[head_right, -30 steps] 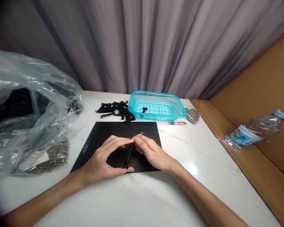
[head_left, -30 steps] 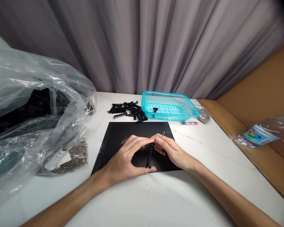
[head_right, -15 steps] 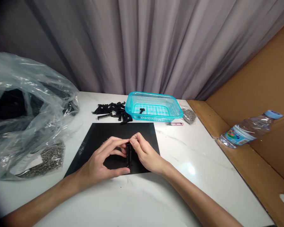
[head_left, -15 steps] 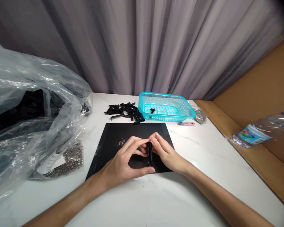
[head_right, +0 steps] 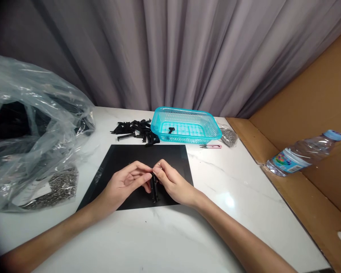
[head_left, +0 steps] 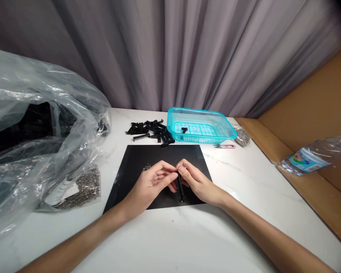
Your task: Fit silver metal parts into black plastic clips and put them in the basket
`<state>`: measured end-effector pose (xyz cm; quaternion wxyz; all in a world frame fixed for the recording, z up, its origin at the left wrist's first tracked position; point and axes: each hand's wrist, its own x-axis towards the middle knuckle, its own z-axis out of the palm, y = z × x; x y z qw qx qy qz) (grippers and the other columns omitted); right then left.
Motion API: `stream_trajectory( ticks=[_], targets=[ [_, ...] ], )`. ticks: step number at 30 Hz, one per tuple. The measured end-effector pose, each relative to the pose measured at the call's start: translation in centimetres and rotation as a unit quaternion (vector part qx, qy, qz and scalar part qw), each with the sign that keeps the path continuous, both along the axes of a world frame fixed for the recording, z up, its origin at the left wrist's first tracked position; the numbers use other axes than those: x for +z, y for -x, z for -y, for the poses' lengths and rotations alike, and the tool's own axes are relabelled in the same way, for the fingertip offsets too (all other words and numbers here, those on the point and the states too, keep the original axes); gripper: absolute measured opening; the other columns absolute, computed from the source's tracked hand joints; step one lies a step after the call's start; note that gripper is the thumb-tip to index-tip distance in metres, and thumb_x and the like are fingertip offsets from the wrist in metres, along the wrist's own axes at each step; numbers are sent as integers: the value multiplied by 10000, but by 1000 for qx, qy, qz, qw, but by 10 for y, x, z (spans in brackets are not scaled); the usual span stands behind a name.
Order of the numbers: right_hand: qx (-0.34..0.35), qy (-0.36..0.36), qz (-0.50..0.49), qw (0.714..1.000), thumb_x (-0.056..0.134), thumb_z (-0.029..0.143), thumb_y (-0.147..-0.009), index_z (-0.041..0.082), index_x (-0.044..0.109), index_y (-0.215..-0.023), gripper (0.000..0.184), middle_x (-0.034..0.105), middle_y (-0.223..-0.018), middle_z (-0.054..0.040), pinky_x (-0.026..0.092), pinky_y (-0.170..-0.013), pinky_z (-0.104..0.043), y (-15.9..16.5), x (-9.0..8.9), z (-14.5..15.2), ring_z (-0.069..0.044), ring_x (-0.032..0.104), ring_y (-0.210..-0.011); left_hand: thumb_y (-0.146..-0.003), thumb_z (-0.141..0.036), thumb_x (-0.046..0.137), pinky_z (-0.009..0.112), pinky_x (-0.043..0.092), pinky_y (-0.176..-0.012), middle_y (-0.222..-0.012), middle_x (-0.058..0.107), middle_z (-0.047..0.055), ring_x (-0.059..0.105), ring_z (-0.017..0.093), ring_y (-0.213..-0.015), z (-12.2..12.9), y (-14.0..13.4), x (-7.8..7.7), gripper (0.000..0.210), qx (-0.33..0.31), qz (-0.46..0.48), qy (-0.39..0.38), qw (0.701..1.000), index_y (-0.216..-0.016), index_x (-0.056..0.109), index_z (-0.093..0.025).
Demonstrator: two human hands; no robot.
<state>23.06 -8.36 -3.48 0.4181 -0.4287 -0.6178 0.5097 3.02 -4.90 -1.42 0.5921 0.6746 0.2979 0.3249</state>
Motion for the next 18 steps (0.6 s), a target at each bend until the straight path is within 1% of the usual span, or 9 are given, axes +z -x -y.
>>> stream_trajectory(
  ticks=[4,9,11,15,18],
  targets=[
    [1,9,-3,1000,408,589,-1071,240,467,-948,375,396,-847,32,377,-688,-278,0,0,0,-138,390,-730,-973,-355,687,271,590,-754,-767,704,-11,704,131,-703,-3,-2,0,189,8,2,2,1000,-975,681,-166],
    [-3,-6,0,1000,406,606,-1064,241,467,-934,392,418,-851,22,380,-676,-283,1,-2,-1,-147,402,-737,-954,-380,709,288,587,-747,-731,712,-1,713,150,-693,-5,-1,1,222,5,-1,1,1000,-947,699,-158],
    [-4,-4,-7,1000,402,610,-1063,240,461,-924,400,404,-838,27,374,-662,-282,1,-3,-1,-141,389,-716,-975,-408,679,300,592,-748,-762,729,17,721,160,-696,-5,-1,1,258,3,-3,8,1000,-973,703,-151],
    [-3,12,-27,1000,424,618,-1054,239,447,-906,408,372,-806,40,361,-640,-274,2,-2,-2,-131,364,-688,-1036,-464,561,324,603,-743,-858,750,62,726,177,-724,-3,-1,2,358,-3,20,42,999,-1073,697,-135],
    [-4,19,-42,999,437,605,-1056,236,443,-900,400,382,-808,41,360,-641,-270,3,-1,-1,-125,363,-686,-992,-443,643,301,581,-704,-789,732,38,694,158,-686,-4,-3,1,320,-2,16,50,999,-1063,693,-135]
  ],
)
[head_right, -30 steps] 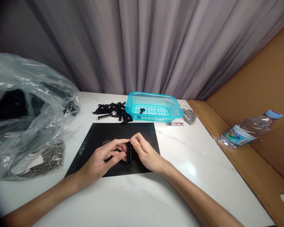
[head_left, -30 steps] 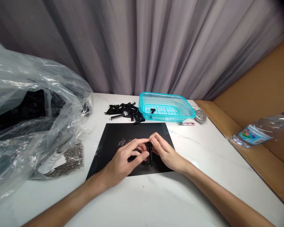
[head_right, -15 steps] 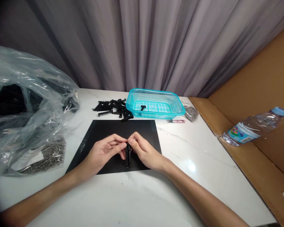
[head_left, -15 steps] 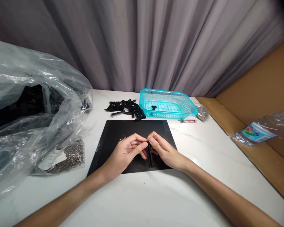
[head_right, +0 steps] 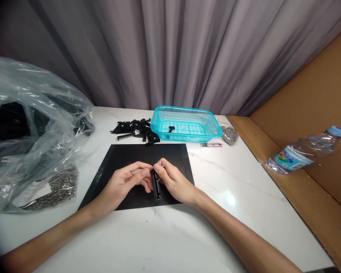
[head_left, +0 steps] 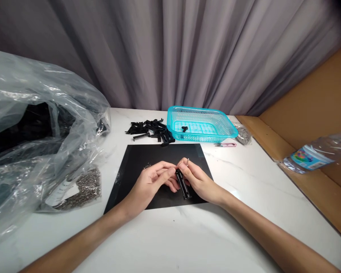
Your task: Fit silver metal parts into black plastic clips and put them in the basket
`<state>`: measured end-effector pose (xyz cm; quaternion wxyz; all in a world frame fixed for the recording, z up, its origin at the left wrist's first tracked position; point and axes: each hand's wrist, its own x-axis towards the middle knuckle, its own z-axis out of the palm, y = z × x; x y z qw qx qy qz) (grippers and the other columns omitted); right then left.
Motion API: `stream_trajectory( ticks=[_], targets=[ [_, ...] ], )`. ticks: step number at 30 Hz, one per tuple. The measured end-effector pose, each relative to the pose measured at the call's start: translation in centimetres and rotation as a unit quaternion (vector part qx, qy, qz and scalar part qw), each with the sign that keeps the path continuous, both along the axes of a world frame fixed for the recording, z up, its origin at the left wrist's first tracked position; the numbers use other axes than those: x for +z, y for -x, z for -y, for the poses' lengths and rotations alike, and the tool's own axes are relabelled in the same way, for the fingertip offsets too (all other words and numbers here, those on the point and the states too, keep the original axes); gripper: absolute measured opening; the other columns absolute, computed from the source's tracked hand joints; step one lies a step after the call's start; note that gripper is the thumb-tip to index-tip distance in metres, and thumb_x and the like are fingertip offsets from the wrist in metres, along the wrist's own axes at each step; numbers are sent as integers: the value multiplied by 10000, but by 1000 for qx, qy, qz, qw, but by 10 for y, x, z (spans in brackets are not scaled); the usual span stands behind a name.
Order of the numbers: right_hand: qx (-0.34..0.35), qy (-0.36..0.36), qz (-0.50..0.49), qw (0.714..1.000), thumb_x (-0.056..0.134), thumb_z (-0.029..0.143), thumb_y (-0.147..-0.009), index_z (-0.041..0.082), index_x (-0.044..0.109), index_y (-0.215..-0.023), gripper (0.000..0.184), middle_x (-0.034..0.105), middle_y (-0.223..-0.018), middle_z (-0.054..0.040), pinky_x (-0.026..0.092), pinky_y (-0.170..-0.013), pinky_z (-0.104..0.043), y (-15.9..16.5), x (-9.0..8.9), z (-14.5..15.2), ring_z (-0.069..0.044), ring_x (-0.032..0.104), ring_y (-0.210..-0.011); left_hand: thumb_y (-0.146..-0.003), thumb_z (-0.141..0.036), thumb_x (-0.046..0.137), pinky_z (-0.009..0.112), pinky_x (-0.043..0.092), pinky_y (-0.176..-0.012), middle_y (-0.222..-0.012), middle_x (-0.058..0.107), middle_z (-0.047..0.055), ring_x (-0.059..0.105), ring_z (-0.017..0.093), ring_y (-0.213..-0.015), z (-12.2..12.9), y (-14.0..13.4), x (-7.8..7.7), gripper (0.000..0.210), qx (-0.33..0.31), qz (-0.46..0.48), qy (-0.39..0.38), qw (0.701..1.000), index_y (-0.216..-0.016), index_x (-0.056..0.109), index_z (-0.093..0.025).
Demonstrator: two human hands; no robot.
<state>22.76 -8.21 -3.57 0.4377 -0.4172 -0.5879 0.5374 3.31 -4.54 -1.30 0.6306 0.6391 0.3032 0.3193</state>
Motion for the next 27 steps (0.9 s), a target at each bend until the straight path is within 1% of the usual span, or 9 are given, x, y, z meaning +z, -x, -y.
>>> stream_trajectory(
  ticks=[4,7,9,12,17,21,27],
  targets=[
    [-1,14,-2,1000,426,621,-1052,237,433,-891,416,376,-780,45,358,-641,-273,1,1,1,-127,364,-679,-928,-428,721,267,508,-585,-649,647,-20,591,124,-571,-2,-2,0,328,8,-14,4,1000,-1070,690,-133],
    [-10,3,17,1000,421,652,-1040,237,429,-871,448,372,-769,46,365,-629,-272,1,3,1,-129,359,-667,-949,-439,685,265,489,-558,-688,661,0,587,124,-577,-2,-2,1,313,3,-13,8,1000,-1020,692,-135],
    [-16,-3,28,999,420,669,-1032,238,423,-856,466,365,-755,50,358,-606,-271,0,3,0,-126,346,-646,-968,-447,657,262,488,-552,-735,680,18,601,127,-597,-2,-2,1,313,-1,-9,12,1000,-994,691,-137],
    [-14,-1,32,999,416,662,-1037,238,422,-857,460,379,-742,53,348,-593,-272,0,4,0,-124,348,-632,-952,-446,685,261,497,-566,-727,680,9,603,126,-599,-2,-2,0,315,-2,-4,10,1000,-1039,678,-143],
    [-16,-25,59,998,366,587,-1084,227,454,-872,427,435,-772,41,368,-640,-279,0,3,2,-125,391,-672,-947,-451,692,265,502,-577,-738,684,11,615,129,-618,-3,-2,-2,322,-7,1,8,1000,-1020,660,-139],
    [-6,-30,71,997,339,561,-1099,222,469,-882,424,486,-797,31,370,-666,-291,-1,4,2,-130,402,-690,-956,-446,684,274,506,-598,-759,689,18,627,133,-640,-5,-2,-3,321,-16,-1,11,1000,-1036,660,-136],
    [-8,-29,73,997,345,556,-1100,221,467,-876,421,483,-779,38,361,-652,-289,-1,4,1,-124,411,-678,-959,-444,679,275,499,-612,-750,684,10,631,135,-657,-5,-2,-3,312,-22,0,18,1000,-1041,650,-143]
  ],
)
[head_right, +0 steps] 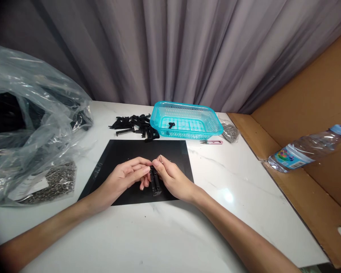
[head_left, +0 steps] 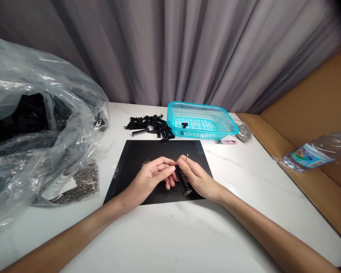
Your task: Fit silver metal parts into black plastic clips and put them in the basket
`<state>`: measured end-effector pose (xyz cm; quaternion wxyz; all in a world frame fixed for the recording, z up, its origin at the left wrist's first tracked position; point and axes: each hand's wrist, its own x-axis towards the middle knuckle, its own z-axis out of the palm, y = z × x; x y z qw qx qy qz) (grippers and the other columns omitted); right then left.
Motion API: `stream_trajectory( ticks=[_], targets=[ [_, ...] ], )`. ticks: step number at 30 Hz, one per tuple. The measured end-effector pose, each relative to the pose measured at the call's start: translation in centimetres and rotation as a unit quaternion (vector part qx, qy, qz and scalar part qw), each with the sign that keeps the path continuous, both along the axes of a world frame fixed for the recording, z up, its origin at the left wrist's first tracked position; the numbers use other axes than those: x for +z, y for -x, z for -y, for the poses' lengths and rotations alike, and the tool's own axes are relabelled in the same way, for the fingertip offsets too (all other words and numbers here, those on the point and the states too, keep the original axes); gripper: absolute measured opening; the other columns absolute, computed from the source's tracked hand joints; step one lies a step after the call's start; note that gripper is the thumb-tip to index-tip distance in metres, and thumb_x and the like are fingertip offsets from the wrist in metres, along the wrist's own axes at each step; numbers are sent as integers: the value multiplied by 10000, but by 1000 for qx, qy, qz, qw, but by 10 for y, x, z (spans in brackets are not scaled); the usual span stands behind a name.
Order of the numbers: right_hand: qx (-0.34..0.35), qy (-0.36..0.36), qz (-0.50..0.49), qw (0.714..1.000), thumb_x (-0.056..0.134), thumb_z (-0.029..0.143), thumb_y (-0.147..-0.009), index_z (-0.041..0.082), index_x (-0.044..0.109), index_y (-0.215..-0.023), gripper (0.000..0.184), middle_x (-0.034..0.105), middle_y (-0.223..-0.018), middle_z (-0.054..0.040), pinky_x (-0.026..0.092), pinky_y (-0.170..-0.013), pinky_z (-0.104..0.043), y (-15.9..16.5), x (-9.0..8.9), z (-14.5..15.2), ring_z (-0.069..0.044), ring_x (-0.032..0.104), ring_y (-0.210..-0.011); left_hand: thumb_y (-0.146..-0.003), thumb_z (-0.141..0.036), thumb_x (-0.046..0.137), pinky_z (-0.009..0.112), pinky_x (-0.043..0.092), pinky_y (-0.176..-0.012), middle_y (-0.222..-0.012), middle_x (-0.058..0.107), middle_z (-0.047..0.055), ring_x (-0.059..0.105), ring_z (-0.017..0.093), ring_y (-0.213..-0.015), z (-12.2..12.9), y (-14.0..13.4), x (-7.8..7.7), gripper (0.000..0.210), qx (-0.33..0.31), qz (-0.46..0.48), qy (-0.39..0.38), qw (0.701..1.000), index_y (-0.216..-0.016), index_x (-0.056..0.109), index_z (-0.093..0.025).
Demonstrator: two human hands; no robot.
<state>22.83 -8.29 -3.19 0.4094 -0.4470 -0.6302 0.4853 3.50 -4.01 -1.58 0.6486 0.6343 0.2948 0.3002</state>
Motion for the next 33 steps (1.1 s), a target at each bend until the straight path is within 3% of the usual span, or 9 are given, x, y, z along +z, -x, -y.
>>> stream_trajectory(
  ticks=[11,17,21,28,33],
  targets=[
    [21,-8,-5,1000,336,513,-1116,222,470,-895,389,565,-801,30,380,-685,-280,0,3,0,-124,460,-706,-969,-392,674,255,504,-628,-739,699,3,633,122,-652,-2,1,-5,278,-20,1,12,1000,-1070,629,-137],
    [-1,-11,0,1000,367,545,-1099,227,453,-874,399,454,-767,47,372,-666,-273,0,-2,-1,-121,425,-693,-1012,-425,602,258,553,-639,-796,699,15,702,153,-726,0,1,-2,273,-10,28,39,999,-1017,636,-154],
    [5,-18,10,1000,394,547,-1091,228,467,-900,378,458,-759,50,386,-675,-273,-1,-2,0,-124,452,-692,-987,-457,656,264,589,-660,-800,736,3,730,149,-677,1,2,-3,289,-17,-10,36,999,-1063,615,-182],
    [-12,-15,7,1000,355,577,-1090,218,563,-1028,420,544,-871,9,430,-729,-283,-1,0,0,-144,512,-782,-941,-419,725,238,589,-679,-787,762,-21,747,125,-634,2,2,1,300,43,-7,-13,999,-853,559,-185],
    [-3,-10,7,1000,309,605,-1088,221,617,-1130,494,488,-810,15,429,-680,-293,-11,6,-1,-150,462,-713,-936,-412,727,267,597,-681,-788,782,4,742,143,-639,-5,5,7,295,115,0,-68,991,-839,559,-190]
  ],
)
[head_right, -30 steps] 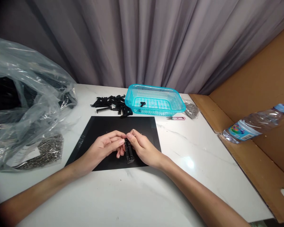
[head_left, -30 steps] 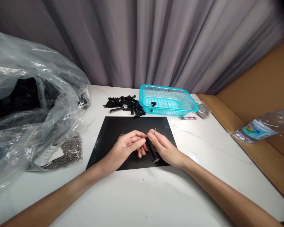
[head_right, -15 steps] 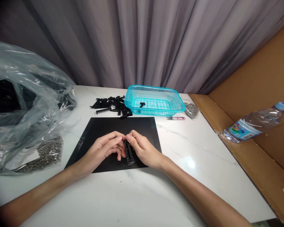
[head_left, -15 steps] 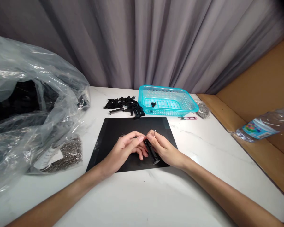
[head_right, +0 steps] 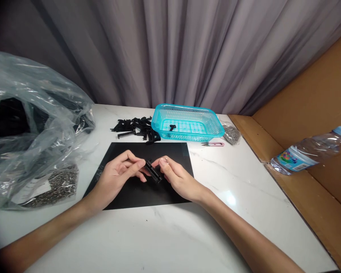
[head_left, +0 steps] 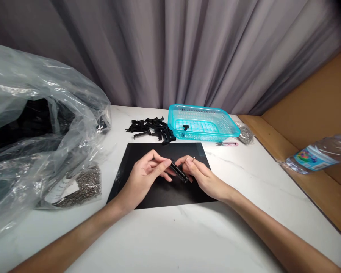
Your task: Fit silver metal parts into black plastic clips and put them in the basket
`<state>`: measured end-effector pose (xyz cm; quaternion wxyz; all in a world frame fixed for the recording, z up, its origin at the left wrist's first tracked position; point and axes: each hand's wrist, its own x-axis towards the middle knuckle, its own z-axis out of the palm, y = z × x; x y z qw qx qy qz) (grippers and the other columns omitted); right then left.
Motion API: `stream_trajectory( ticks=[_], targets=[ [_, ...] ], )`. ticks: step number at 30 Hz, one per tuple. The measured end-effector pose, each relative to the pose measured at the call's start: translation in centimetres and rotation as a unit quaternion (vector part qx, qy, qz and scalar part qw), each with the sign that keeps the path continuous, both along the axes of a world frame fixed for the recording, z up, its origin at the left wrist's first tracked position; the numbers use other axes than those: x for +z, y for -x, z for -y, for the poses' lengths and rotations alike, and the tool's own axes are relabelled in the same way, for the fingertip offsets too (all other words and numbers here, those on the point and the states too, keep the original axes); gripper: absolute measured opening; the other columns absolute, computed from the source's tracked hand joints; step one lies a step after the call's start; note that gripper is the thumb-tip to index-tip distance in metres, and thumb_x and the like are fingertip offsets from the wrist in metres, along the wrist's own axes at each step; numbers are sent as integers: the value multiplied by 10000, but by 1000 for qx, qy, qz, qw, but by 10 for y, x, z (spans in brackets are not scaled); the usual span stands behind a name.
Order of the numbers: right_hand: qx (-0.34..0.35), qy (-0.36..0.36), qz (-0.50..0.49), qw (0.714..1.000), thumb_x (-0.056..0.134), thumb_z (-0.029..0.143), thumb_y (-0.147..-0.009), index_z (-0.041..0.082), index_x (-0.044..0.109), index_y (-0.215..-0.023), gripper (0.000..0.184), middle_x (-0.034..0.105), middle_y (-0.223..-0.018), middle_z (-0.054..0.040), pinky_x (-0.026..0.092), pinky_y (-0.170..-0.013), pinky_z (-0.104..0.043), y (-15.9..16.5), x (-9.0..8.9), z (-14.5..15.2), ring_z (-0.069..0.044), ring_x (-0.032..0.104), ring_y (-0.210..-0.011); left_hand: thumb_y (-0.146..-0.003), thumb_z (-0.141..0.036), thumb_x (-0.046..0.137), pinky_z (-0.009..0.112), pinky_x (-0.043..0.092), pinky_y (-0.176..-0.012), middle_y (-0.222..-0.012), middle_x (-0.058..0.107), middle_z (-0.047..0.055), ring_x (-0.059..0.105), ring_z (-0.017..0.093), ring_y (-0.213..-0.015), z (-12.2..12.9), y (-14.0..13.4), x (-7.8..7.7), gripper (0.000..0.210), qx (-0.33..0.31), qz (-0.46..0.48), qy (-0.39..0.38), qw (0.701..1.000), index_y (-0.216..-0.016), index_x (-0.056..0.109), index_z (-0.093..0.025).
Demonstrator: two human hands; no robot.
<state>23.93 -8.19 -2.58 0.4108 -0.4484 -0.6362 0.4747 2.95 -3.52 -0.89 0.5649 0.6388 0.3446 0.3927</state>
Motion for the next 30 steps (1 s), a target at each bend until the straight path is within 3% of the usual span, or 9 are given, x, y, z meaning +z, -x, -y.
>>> stream_trajectory(
  ticks=[5,7,10,14,23,26,30],
  targets=[
    [-29,-77,105,991,373,492,-1104,224,659,-1191,402,621,-975,-40,462,-804,-328,-6,13,4,-182,574,-879,-922,-400,756,271,596,-700,-817,779,18,741,151,-688,-9,6,-3,269,79,16,-46,996,-884,594,-188],
    [-44,-102,146,983,479,466,-1072,210,663,-1187,335,609,-908,-34,466,-768,-324,-3,12,6,-185,575,-843,-912,-400,770,269,602,-709,-823,773,18,743,150,-702,-10,7,-4,273,92,32,-54,994,-886,603,-186],
    [-64,-137,179,972,615,415,-1009,191,656,-1163,275,523,-779,-2,452,-675,-301,3,6,8,-178,529,-756,-898,-391,786,269,614,-702,-815,763,17,743,150,-696,-8,6,-5,273,95,52,-57,992,-881,613,-180],
    [-93,-194,176,961,601,325,-1016,185,643,-1120,179,533,-803,-18,446,-657,-286,9,1,9,-184,509,-788,-884,-362,804,261,631,-686,-788,756,17,749,153,-687,-7,5,-2,259,94,77,-62,991,-891,626,-174],
    [-129,-233,163,950,597,330,-1024,197,646,-1103,163,530,-747,-10,427,-608,-294,9,2,7,-179,500,-729,-936,-337,742,291,658,-763,-852,774,20,768,165,-740,-11,7,1,324,53,38,-121,990,-1212,677,-181],
    [-160,-262,184,934,584,308,-1026,202,664,-1139,175,533,-725,-13,420,-574,-299,7,-1,4,-185,508,-707,-993,-334,664,305,666,-814,-906,800,33,781,172,-798,-14,13,-3,342,44,-28,-192,980,-1312,679,-211],
    [-194,-305,215,907,565,253,-1030,214,676,-1216,220,545,-710,-12,425,-578,-318,3,-4,2,-192,511,-685,-1013,-267,617,341,635,-1004,-1127,806,31,789,174,-952,-22,25,-6,275,2,-131,-362,923,-1266,723,-249]
  ],
)
